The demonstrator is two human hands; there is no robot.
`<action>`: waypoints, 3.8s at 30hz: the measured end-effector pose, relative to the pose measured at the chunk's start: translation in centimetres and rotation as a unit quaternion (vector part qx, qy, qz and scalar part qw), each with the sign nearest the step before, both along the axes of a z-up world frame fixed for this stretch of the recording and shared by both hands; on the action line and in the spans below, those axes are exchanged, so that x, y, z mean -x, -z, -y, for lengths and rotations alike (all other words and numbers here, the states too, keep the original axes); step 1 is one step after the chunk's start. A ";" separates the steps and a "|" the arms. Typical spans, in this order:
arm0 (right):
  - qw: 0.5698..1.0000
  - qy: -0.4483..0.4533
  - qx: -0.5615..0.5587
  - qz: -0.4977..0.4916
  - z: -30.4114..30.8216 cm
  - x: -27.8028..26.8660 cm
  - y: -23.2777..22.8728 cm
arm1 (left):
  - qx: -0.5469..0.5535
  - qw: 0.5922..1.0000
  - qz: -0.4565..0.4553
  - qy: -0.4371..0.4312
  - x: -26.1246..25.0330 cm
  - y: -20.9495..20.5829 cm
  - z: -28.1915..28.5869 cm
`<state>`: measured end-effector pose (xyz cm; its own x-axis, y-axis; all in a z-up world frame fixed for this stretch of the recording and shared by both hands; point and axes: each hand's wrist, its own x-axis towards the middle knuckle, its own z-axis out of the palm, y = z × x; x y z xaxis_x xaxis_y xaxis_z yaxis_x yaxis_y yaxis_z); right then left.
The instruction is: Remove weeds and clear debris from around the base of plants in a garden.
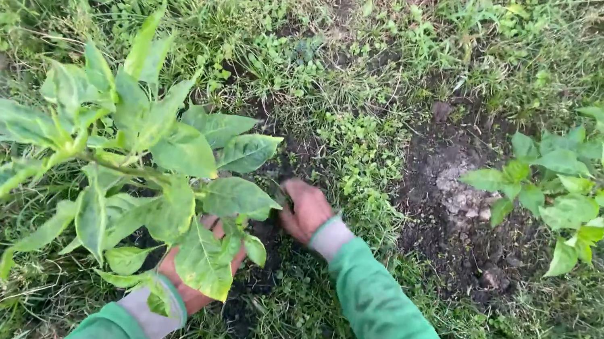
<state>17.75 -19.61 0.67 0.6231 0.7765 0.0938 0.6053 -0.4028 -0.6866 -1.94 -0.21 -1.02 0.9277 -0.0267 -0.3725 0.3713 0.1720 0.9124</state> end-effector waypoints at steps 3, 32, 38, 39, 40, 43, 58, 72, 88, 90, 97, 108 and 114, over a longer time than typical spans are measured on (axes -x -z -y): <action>0.999 -0.004 -0.004 -0.053 0.3 2.0 -3.0 | 0.288 0.947 -0.038 -0.135 -1.0 0.3 0.1; 0.977 -0.036 0.125 0.167 4.7 4.0 2.1 | 0.890 -0.166 -0.125 -0.406 3.6 -5.3 2.9; 0.987 -0.109 0.097 -0.064 4.7 10.9 -1.7 | 0.669 -0.655 -0.183 -0.300 4.5 -11.0 -0.6; 0.987 -0.113 0.096 -0.065 2.8 12.0 -3.4 | 0.670 -0.656 -0.180 -0.298 5.2 -11.5 -1.7; 0.986 -0.068 0.076 -0.132 1.1 13.0 -5.0 | 0.683 -0.631 -0.052 -0.364 5.7 -11.9 -2.7; 0.970 0.029 -0.003 -0.243 -4.5 16.0 -8.0 | 0.706 -0.587 0.143 -0.368 8.3 -12.1 -7.1; 0.968 -0.119 0.029 -0.218 -9.7 22.0 -12.8 | 0.659 -0.744 0.066 0.086 8.3 -19.7 -12.1; 0.960 -0.130 0.044 -0.245 -9.5 21.1 -13.0 | 0.727 -0.612 0.280 -0.136 3.9 -9.5 -18.5; 0.968 0.008 -0.047 -0.248 -4.6 18.1 -7.0 | 0.768 -0.628 0.080 0.100 5.0 -18.9 -10.4; 0.924 0.044 -0.056 -0.375 -4.6 18.4 -7.3 | 0.778 -0.621 0.015 0.090 3.1 -18.8 -9.9; 0.974 -0.067 0.108 -0.185 -3.4 17.6 -9.4 | 0.774 -0.627 -0.016 -0.091 4.1 -6.2 -16.5; 0.979 0.112 0.084 0.147 2.8 3.8 -5.6 | 0.767 -0.621 -0.067 0.146 7.4 -12.9 -13.1; 0.987 0.121 0.110 0.010 1.4 5.4 -7.4 | 0.653 -0.697 0.021 0.295 9.2 -13.2 -14.1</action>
